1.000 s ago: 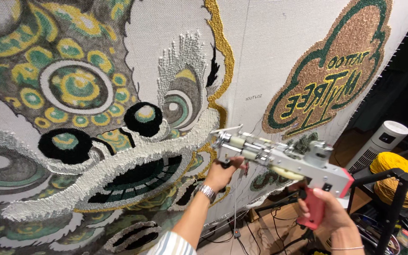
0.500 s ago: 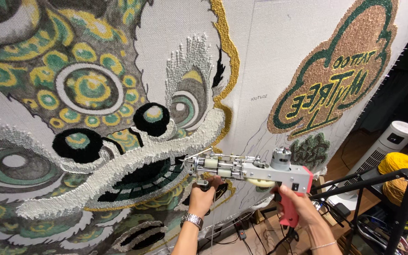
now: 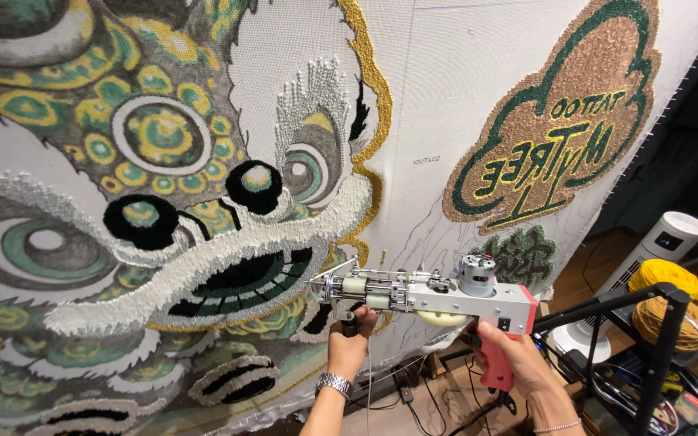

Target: The person uses a handheld electric tufting gun to apply yarn onto a large canvas stretched on a frame. They guide the tool along the outlines of a pre-printed design featuring a stylized lion head and text, creating a textured surface with white and gold yarn.

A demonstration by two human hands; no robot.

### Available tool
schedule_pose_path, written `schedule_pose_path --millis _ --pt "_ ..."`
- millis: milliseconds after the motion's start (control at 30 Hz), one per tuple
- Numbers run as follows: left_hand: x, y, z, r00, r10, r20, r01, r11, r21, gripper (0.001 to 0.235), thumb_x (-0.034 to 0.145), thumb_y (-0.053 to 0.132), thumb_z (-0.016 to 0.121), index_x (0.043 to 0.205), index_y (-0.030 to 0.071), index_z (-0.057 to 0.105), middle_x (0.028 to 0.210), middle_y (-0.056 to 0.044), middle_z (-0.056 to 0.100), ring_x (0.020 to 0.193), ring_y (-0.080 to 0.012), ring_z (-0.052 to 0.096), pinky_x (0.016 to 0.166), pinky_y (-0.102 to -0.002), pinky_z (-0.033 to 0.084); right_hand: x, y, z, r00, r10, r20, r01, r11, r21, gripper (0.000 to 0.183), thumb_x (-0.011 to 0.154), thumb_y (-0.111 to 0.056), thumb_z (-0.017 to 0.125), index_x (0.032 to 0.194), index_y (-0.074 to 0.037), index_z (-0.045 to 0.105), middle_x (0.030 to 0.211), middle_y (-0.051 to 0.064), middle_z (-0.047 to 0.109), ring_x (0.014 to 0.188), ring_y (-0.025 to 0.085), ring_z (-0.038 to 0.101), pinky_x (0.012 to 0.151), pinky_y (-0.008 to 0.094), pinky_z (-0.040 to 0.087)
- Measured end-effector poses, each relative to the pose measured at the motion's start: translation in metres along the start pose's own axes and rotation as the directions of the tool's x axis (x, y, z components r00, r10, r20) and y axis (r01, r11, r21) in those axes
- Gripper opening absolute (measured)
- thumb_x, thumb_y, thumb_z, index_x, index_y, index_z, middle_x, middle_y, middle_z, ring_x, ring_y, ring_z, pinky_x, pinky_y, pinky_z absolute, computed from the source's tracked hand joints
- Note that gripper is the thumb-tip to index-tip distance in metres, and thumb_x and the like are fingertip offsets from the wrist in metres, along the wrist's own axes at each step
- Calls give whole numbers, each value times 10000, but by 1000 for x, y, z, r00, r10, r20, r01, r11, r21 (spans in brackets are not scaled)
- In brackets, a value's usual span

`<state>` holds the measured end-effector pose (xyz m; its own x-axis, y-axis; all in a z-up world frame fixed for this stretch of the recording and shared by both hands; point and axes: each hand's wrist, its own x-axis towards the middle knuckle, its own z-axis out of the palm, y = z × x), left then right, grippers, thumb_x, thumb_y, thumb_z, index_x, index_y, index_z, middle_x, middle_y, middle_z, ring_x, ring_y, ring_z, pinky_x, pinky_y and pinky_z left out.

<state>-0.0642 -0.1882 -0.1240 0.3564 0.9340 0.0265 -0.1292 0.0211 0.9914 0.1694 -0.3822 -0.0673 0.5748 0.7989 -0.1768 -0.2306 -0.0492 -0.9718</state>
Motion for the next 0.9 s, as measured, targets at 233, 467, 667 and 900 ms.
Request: schedule_pose_path --millis 233,467,667,900 --pt "-23 -30 13 969 218 -120 -225 973 -50 379 929 341 742 1052 -18 745 946 -116 828 878 -126 766 780 -261 591 -35 -17 -13 980 130 148 -119 990 -82 593 774 -496 721 1082 10 705 603 63 504 497 192 556 404 354 463" --pt "-59 -23 3 980 159 -122 -162 987 -18 404 938 366 695 1168 39 745 973 -104 829 741 -102 687 673 -268 531 -42 -3 -23 947 294 131 -291 956 -42 560 849 -486 705 1094 4 595 636 102 563 517 209 572 450 374 507" --pt "-81 -3 3 992 -45 -115 47 999 20 413 956 442 694 1183 115 806 831 -226 721 428 -65 452 405 -248 386 -41 -9 -51 815 339 469 -420 904 77 535 841 -508 652 1169 -94 564 766 158 657 633 283 678 575 420 599" --pt "-93 11 41 997 -77 7 75 947 -311 341 909 387 706 1115 120 759 982 -56 828 417 -58 438 395 -243 365 -9 40 -27 736 263 624 -256 961 -104 773 899 -124 673 1585 -240 336 1022 119 712 761 178 674 752 339 606"
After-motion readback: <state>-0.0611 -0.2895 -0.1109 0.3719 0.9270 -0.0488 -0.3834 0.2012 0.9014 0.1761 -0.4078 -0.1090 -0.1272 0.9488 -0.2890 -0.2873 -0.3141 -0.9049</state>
